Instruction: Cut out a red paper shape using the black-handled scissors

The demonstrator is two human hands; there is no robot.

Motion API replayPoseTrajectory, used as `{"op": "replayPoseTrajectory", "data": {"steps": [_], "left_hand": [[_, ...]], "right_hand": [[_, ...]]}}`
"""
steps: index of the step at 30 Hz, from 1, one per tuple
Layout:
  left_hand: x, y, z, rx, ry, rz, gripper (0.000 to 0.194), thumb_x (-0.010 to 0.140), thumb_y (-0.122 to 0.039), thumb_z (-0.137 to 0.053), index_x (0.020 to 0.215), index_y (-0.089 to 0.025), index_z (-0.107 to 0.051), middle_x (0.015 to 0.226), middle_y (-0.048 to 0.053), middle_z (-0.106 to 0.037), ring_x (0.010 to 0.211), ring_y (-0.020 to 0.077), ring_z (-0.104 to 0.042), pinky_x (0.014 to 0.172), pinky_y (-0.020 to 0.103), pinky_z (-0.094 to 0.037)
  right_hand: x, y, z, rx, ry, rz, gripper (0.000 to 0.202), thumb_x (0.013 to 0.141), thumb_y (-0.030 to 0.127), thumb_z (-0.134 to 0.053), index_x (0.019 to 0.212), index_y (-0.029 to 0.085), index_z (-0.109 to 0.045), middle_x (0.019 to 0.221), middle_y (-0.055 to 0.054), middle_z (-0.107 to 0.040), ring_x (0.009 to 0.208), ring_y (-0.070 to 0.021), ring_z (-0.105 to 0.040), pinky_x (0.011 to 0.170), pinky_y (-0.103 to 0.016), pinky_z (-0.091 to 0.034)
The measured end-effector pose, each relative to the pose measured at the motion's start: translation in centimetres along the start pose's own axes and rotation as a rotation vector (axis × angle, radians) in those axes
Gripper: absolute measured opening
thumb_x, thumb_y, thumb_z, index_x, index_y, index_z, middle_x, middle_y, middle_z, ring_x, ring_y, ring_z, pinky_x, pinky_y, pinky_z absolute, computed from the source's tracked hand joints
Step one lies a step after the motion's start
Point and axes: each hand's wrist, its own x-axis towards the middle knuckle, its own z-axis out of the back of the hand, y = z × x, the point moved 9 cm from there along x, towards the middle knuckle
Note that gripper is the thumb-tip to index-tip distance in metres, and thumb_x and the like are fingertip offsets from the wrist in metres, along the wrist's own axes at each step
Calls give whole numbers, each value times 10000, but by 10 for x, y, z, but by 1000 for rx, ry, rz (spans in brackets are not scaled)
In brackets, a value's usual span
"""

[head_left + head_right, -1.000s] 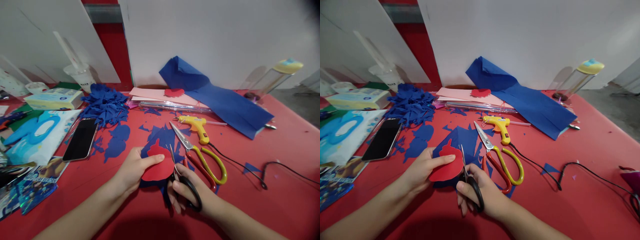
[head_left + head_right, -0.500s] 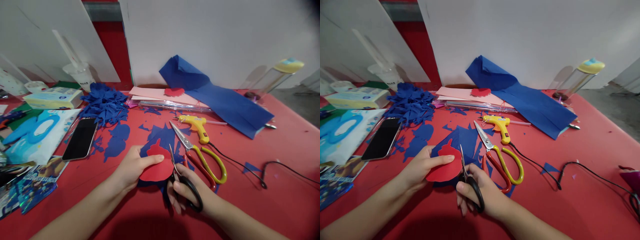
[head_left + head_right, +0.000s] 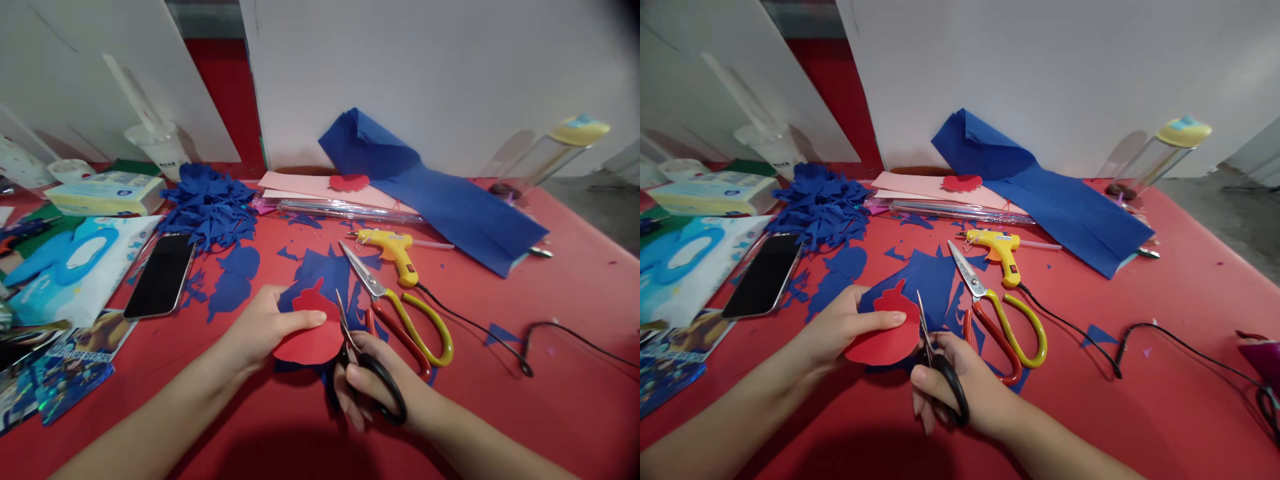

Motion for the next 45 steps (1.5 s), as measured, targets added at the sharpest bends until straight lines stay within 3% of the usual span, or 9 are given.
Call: {"op": "replayPoseTrajectory", "data": {"steps": [5,12,28,31,35,38,41,45], "left_hand": [[0,-3,-2,62,46,-16,138,615,-216,-710,690,-111,-662,651,10,-673,564,113,-579,564,208,-450],[2,-4,0,125,83,-11,156,623,-229,-699,704,-100,-664,649,41,-685,575,149,-600,574,240,-454],[0,-7,-3,153,178,-10,132,630,-209,-695,688,-94,-667,647,45,-684,578,152,-601,566,238,-453],[3,-7,3,87,125,-19,99,618,-189,-714,661,-116,-663,606,1,-667,535,109,-574,547,203,-449],[10,-5,21,-61,-51,-42,123,613,-211,-731,692,-140,-667,655,-13,-681,570,103,-586,590,205,-473],[14,-6,29,-81,-125,-66,166,613,-236,-737,734,-144,-670,714,5,-695,621,124,-604,623,224,-480],[13,-7,31,-23,-125,-71,169,617,-253,-732,727,-145,-663,698,1,-685,607,122,-590,602,221,-464],[9,-10,14,268,41,-78,148,626,-267,-708,656,-134,-651,614,-10,-642,559,118,-551,558,215,-424]], "right_hand": [[0,3,-4,-34,54,10,408,768,547,-525,691,149,-471,454,33,-510,318,-51,-421,324,-177,-260],[0,1,-4,6,43,4,434,754,530,-559,906,149,-415,440,51,-521,292,-58,-402,305,-167,-226],[-1,-10,-4,74,37,-42,461,731,535,-591,907,162,-385,473,35,-560,291,-62,-447,292,-142,-289],[-1,-10,-4,89,33,-33,444,751,530,-572,923,165,-388,518,20,-583,316,-57,-458,306,-137,-289],[-1,-7,-3,70,25,-24,416,766,527,-554,919,178,-387,543,24,-581,361,-70,-491,340,-152,-307],[-2,-3,0,22,-29,-3,395,767,500,-568,923,190,-379,553,42,-560,389,-78,-497,380,-177,-349],[-2,5,9,-30,-151,77,353,772,448,-587,923,203,-382,579,53,-537,437,-88,-503,440,-216,-407],[-10,26,34,-78,-459,262,311,750,348,-633,918,233,-398,630,50,-544,517,-106,-528,516,-247,-439]]}}
